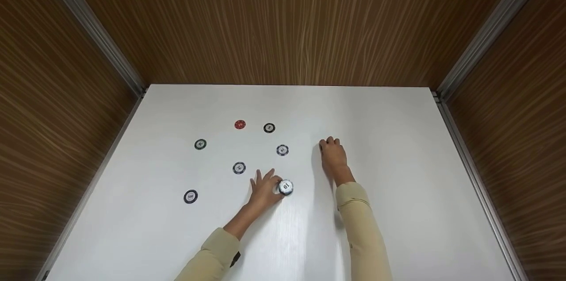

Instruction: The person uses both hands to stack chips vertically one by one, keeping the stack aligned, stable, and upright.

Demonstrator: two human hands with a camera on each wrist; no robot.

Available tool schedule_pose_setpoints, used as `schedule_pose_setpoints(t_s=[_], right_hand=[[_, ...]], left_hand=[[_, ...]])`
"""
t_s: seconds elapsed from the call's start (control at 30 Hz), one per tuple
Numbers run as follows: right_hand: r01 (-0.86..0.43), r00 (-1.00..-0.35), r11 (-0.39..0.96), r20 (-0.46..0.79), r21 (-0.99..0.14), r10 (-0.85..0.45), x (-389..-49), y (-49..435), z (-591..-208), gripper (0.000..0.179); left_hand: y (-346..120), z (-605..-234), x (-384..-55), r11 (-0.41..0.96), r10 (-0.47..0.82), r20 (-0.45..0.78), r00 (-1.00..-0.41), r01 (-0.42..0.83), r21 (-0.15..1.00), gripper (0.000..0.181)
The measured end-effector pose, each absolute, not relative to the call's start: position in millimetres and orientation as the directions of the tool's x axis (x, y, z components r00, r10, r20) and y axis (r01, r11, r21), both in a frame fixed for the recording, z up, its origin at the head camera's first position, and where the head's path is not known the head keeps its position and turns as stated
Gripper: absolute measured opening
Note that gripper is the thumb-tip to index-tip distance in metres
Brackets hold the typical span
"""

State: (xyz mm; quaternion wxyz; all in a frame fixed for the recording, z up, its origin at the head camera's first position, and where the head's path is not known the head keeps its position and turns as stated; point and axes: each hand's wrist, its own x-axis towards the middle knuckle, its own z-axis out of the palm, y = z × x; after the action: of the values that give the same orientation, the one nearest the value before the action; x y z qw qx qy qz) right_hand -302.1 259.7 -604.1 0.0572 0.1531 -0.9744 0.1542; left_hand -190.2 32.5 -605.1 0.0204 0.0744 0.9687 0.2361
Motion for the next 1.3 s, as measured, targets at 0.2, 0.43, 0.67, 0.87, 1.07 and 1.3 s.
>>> schedule_pose_setpoints(t_s=[0.2,0.43,0.67,0.87,1.07,1.3], right_hand=[[-0.342,-0.939,0.896,0.130,-0.283,-0.317,-300,259,-601,0.017],[-0.385,-0.923,0.869,0.123,-0.310,-0.365,-295,257,-597,0.012],[-0.427,-0.904,0.852,0.175,-0.302,-0.391,-291,255,-599,0.016],[-0.433,-0.901,0.844,0.191,-0.317,-0.390,-286,253,-598,0.016],[-0.439,-0.898,0.844,0.188,-0.309,-0.398,-283,251,-596,0.013],[-0.459,-0.889,0.839,0.166,-0.294,-0.428,-279,249,-595,0.012]], left_hand=[[33,-605,-191,0.876,0.146,-0.019,-0.989,0.121,0.467,0.039],[33,-606,-191,0.870,0.137,-0.035,-0.990,0.104,0.483,0.036],[32,-607,-191,0.864,0.145,-0.024,-0.989,0.115,0.490,0.037],[31,-607,-190,0.856,0.154,-0.002,-0.988,0.132,0.500,0.036],[31,-605,-188,0.846,0.157,0.011,-0.988,0.140,0.515,0.036],[32,-606,-189,0.861,0.150,-0.004,-0.989,0.129,0.492,0.038]])
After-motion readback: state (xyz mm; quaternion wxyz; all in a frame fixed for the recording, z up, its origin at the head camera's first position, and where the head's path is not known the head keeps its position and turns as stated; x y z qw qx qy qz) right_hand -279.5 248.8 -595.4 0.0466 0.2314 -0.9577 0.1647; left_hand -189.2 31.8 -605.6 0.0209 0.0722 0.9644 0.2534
